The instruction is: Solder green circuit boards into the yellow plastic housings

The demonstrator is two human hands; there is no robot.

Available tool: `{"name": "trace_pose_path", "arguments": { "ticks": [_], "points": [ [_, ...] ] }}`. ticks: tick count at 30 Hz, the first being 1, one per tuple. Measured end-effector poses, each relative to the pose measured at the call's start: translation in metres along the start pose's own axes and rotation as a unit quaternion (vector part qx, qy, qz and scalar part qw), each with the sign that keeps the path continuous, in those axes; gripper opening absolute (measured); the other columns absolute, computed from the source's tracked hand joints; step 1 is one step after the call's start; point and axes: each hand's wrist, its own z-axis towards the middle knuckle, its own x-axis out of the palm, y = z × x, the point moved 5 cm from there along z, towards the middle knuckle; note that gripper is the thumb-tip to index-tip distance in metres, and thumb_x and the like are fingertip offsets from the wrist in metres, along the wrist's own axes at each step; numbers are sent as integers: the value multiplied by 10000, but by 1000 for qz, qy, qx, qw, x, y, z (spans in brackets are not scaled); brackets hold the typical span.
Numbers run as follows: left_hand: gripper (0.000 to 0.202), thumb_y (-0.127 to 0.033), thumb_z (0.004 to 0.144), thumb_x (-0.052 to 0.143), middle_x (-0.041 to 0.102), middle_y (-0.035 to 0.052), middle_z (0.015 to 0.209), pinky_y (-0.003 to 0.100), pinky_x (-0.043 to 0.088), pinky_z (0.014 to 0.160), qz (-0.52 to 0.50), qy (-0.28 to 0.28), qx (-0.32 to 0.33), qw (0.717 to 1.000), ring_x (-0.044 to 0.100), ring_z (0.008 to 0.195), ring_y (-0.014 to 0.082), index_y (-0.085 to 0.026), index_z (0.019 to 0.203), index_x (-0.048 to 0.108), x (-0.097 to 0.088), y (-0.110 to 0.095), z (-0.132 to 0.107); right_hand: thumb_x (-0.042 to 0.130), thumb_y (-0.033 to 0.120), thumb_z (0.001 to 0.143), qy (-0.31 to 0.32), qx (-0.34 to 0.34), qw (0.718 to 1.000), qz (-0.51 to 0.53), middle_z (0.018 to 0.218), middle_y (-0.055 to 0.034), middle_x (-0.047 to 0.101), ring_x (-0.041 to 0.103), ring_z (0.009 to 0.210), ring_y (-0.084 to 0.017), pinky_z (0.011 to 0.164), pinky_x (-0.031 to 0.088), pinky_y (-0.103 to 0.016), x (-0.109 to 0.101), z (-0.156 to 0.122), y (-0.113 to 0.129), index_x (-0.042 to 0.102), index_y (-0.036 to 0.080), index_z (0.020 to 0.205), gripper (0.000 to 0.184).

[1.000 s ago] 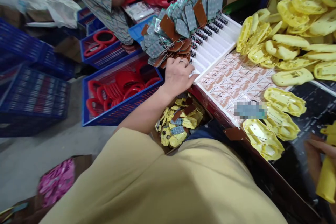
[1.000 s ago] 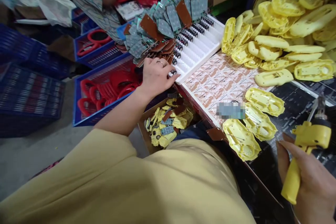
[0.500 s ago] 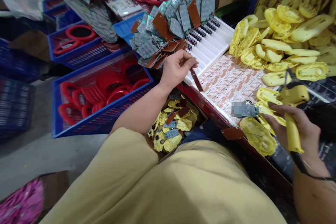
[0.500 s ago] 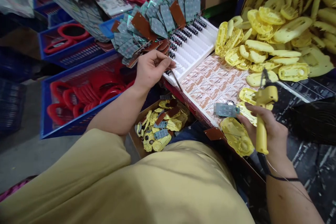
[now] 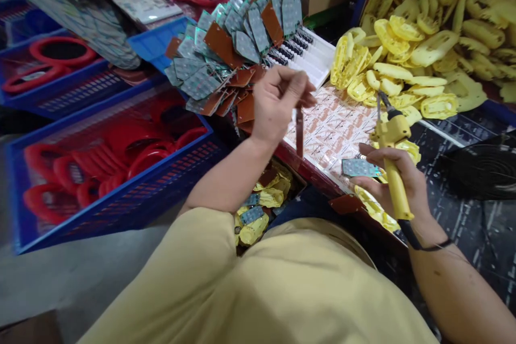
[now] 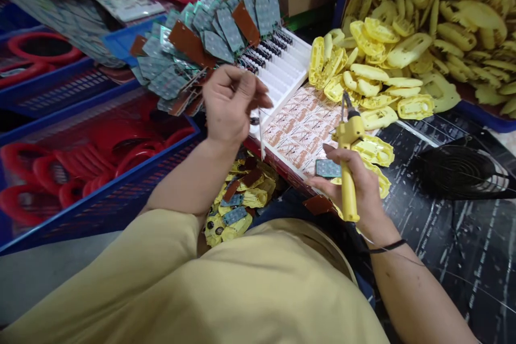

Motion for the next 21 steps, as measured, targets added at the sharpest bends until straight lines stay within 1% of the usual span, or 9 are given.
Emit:
{"name": "trace_pose_path", "arguments": {
  "ticks": [1, 3, 6, 9, 10, 12, 15, 18, 21],
  "points": [
    [322, -404, 1045, 768, 696, -68, 738, 156, 578, 545, -22, 15, -25, 999, 694, 566, 59, -207, 854, 601, 15, 1, -11, 832, 703, 875, -7, 5, 1000, 17, 1199, -87, 830, 826, 1061, -274, 894, 700, -402, 4, 0, 5, 632, 284, 1143, 536],
    [321, -410, 1050, 758, 686, -76, 735, 144, 575, 546, -71, 39, -79, 994, 674, 545, 43, -200, 862, 603, 43, 5, -30, 856, 662, 875, -30, 17, 998, 45, 1169, -71, 833, 832, 981, -247, 832, 707, -378, 8, 1, 13, 623, 283, 1121, 509],
    [293, -362, 1054, 757, 683, -84, 736, 129, 574, 563, -137, 65, -161, 975, 662, 542, 26, -193, 871, 602, 77, 11, -51, 900, 454, 896, -119, 20, 989, 90, 1087, -12, 834, 820, 855, -187, 716, 688, -298, 3, 1, 19, 608, 289, 1112, 399],
    [282, -333, 1048, 767, 683, -85, 728, 141, 596, 588, -175, 95, -225, 954, 653, 534, 26, -188, 868, 604, 99, 13, -62, 903, 266, 883, -204, 0, 972, 120, 961, 50, 814, 811, 838, -155, 726, 675, -256, -10, 1, 20, 609, 303, 1133, 388],
    [287, -337, 1045, 771, 685, -85, 727, 144, 602, 593, -181, 104, -241, 948, 649, 532, 26, -186, 865, 605, 105, 13, -64, 897, 246, 884, -216, -4, 969, 123, 924, 63, 803, 807, 828, -148, 733, 673, -249, -15, 2, 19, 613, 304, 1132, 382],
    [304, -355, 1041, 777, 690, -85, 730, 143, 606, 599, -186, 120, -269, 937, 644, 533, 24, -183, 858, 606, 113, 13, -68, 890, 266, 893, -228, 1, 966, 119, 880, 74, 786, 799, 795, -140, 735, 673, -248, -22, 3, 16, 617, 303, 1123, 359],
    [322, -393, 1026, 797, 696, -81, 748, 142, 614, 617, -181, 133, -292, 930, 650, 549, 21, -178, 868, 617, 119, 15, -71, 934, 355, 850, -233, 27, 964, 123, 933, 62, 797, 794, 796, -143, 733, 675, -259, -32, 4, 6, 595, 311, 1117, 434],
    [298, -407, 1050, 764, 710, -71, 790, 156, 636, 668, -160, 149, -283, 934, 671, 589, 22, -178, 911, 634, 121, 20, -70, 980, 405, 787, -196, 62, 968, 141, 1036, 44, 812, 780, 770, -136, 712, 672, -259, -34, 1, -3, 580, 317, 1125, 531],
    [246, -375, 1110, 671, 736, -51, 868, 176, 647, 695, -109, 180, -245, 946, 698, 643, 30, -190, 951, 639, 122, 28, -67, 943, 454, 834, -146, 80, 973, 160, 1059, 22, 819, 799, 790, -158, 737, 694, -286, -32, -6, -3, 568, 313, 1136, 502]
  ]
}}
